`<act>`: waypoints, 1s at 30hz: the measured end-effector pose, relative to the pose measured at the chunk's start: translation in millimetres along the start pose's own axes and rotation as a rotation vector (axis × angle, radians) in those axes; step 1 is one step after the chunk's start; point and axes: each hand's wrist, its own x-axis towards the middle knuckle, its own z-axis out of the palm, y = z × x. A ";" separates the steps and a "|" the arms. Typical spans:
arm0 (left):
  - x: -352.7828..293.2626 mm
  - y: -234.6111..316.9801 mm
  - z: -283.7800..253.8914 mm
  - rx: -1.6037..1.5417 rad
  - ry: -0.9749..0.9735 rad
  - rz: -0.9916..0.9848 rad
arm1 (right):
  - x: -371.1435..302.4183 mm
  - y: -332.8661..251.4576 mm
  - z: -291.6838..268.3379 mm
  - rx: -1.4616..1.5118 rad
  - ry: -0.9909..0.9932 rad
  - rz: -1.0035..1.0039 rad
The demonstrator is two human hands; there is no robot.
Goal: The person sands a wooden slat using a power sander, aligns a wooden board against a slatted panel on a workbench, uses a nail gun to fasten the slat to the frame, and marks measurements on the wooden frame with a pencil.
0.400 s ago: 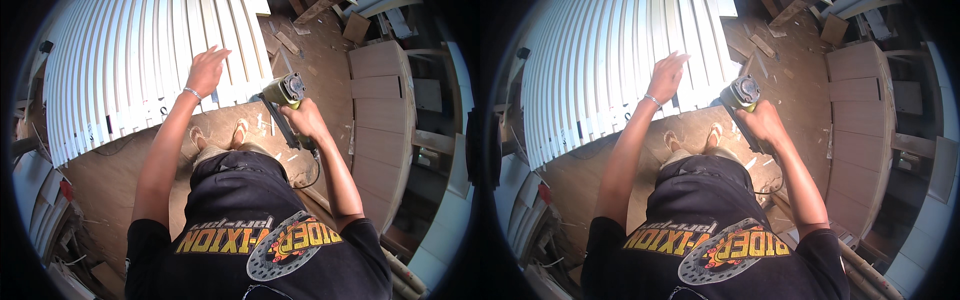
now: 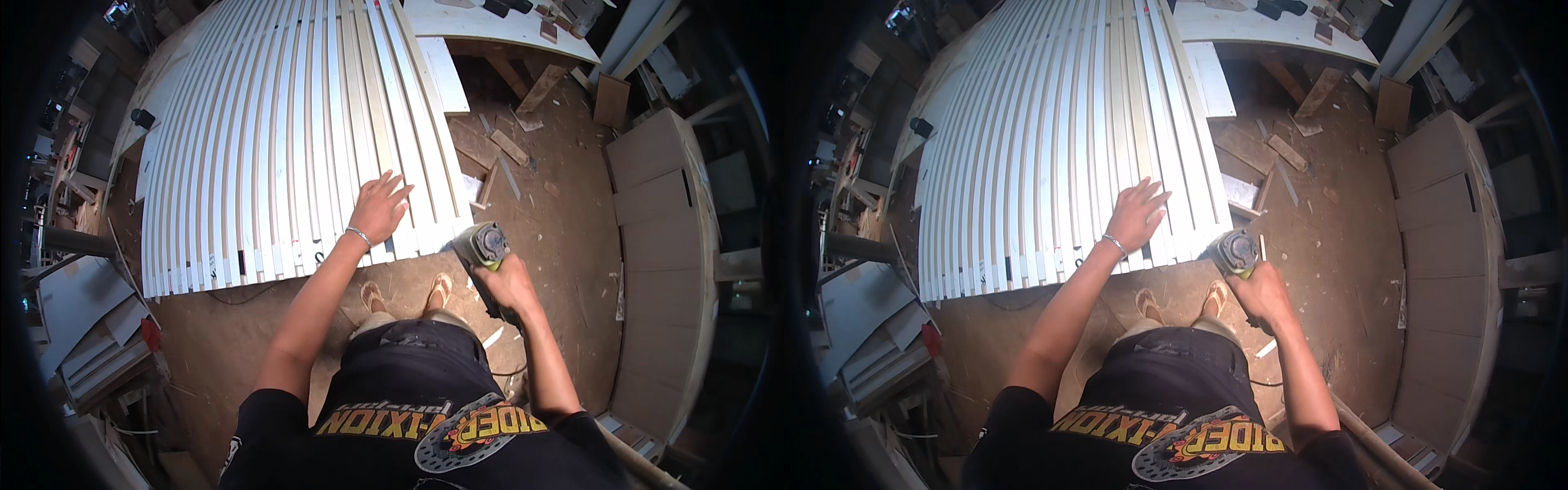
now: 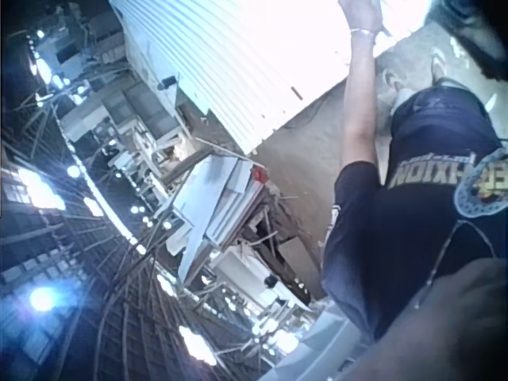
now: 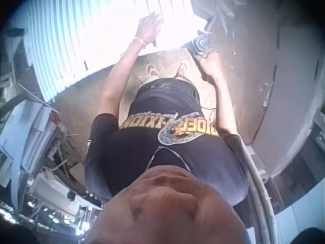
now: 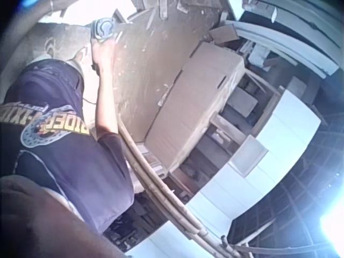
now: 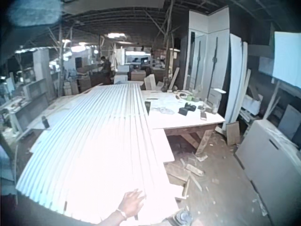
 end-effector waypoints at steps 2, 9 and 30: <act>12.7 3.7 3.2 0.047 -0.054 -0.010 | 7.0 14.8 7.8 0.012 0.051 -0.064; 25.4 -1.3 16.4 0.129 -0.165 -0.027 | 18.5 31.4 13.8 0.017 0.056 -0.103; 22.5 -12.8 19.5 0.134 -0.169 -0.073 | 9.5 4.5 10.1 -0.069 0.063 -0.121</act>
